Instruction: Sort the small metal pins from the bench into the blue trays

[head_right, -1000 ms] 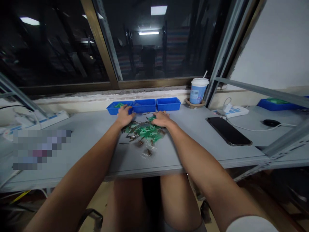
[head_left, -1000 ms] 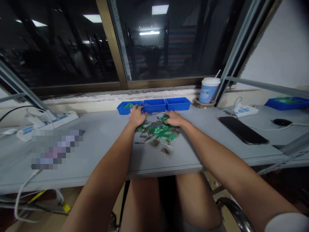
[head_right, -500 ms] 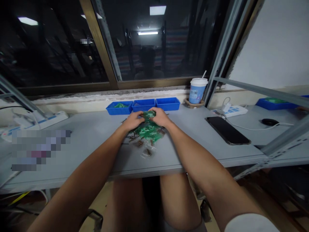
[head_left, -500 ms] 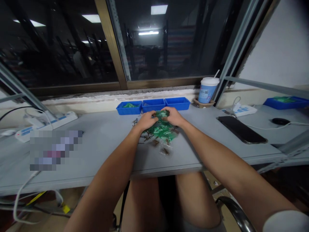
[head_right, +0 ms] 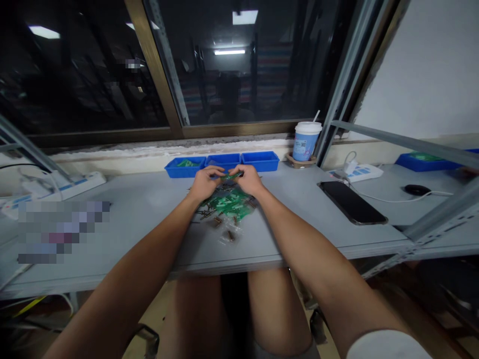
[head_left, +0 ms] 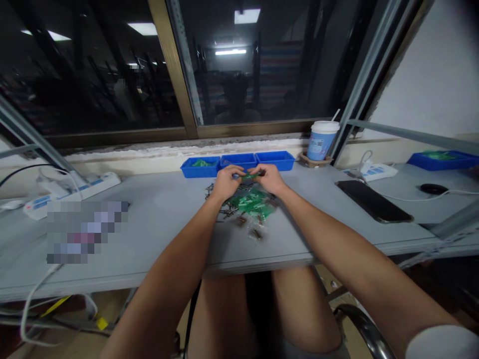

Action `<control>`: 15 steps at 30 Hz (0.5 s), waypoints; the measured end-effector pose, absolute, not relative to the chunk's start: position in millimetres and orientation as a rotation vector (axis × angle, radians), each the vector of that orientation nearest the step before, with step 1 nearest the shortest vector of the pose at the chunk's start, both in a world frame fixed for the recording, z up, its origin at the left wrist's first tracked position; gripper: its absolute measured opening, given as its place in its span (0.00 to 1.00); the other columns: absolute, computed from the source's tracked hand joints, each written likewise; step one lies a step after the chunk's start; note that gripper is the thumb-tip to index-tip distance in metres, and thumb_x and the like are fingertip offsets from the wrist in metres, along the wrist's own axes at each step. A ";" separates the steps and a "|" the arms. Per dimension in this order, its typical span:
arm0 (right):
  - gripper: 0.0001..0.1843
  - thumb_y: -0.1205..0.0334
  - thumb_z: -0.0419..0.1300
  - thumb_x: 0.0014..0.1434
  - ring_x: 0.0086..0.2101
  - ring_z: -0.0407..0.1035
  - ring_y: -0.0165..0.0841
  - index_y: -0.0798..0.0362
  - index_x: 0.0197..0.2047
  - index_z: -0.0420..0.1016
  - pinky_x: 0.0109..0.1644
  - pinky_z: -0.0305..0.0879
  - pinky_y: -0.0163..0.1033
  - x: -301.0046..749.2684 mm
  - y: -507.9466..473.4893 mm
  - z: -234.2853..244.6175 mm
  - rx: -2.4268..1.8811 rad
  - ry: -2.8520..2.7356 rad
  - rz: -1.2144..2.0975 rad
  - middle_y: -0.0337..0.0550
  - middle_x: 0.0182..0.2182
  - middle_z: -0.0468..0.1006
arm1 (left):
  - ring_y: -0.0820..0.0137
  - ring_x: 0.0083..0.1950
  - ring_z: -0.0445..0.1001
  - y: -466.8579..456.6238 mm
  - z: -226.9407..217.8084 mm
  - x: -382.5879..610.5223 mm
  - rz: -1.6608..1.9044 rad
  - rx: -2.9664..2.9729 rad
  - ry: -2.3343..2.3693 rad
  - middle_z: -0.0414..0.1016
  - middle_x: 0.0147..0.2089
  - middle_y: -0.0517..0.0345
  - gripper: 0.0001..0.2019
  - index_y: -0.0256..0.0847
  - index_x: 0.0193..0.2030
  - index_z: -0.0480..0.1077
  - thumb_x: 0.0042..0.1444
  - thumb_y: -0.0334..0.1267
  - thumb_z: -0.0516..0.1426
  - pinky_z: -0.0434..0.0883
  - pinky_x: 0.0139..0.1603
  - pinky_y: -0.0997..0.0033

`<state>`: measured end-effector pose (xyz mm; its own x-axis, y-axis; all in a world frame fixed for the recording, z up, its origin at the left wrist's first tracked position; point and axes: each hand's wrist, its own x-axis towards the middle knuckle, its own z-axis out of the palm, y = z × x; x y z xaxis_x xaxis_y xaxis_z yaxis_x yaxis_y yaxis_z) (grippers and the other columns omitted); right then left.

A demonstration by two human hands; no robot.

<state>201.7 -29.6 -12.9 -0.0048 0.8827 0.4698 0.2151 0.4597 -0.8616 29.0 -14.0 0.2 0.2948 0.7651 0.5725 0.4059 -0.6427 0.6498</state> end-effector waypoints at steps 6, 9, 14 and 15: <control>0.23 0.56 0.65 0.48 0.20 0.60 0.29 0.50 0.49 0.71 0.31 0.63 0.38 202.6 -26.0 -19.2 -1.152 -1.502 0.664 0.26 0.15 0.61 | 0.70 0.37 0.75 -8.6 -6.5 30.9 1.376 1.936 0.985 0.77 0.40 0.56 0.18 0.40 0.48 0.72 0.49 0.29 0.62 0.74 0.44 0.67; 0.25 0.53 0.64 0.51 0.22 0.62 0.30 0.50 0.51 0.69 0.33 0.63 0.39 204.2 -24.8 -21.4 -1.209 -1.505 0.586 0.28 0.17 0.64 | 0.68 0.39 0.76 -7.2 -4.7 29.1 1.306 2.021 0.999 0.78 0.40 0.54 0.11 0.39 0.42 0.75 0.51 0.29 0.61 0.74 0.47 0.65; 0.22 0.48 0.61 0.55 0.31 0.71 0.36 0.51 0.49 0.70 0.42 0.67 0.44 205.8 -26.6 -20.3 -1.283 -1.506 0.460 0.37 0.25 0.76 | 0.62 0.45 0.76 1.0 3.3 13.4 1.398 2.006 1.246 0.80 0.46 0.49 0.12 0.36 0.43 0.78 0.53 0.30 0.57 0.72 0.53 0.60; 0.22 0.48 0.61 0.55 0.32 0.72 0.37 0.51 0.49 0.70 0.44 0.67 0.45 206.0 -27.0 -20.0 -1.298 -1.516 0.439 0.38 0.27 0.77 | 0.62 0.46 0.76 4.3 4.1 7.9 1.430 1.980 1.288 0.80 0.47 0.48 0.12 0.36 0.44 0.78 0.53 0.31 0.57 0.71 0.54 0.59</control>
<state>206.0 -27.0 -20.0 0.1317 0.8772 0.4617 0.4944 0.3456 -0.7976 7.9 4.3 4.1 0.0630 0.8373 0.5431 0.4530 -0.5089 0.7320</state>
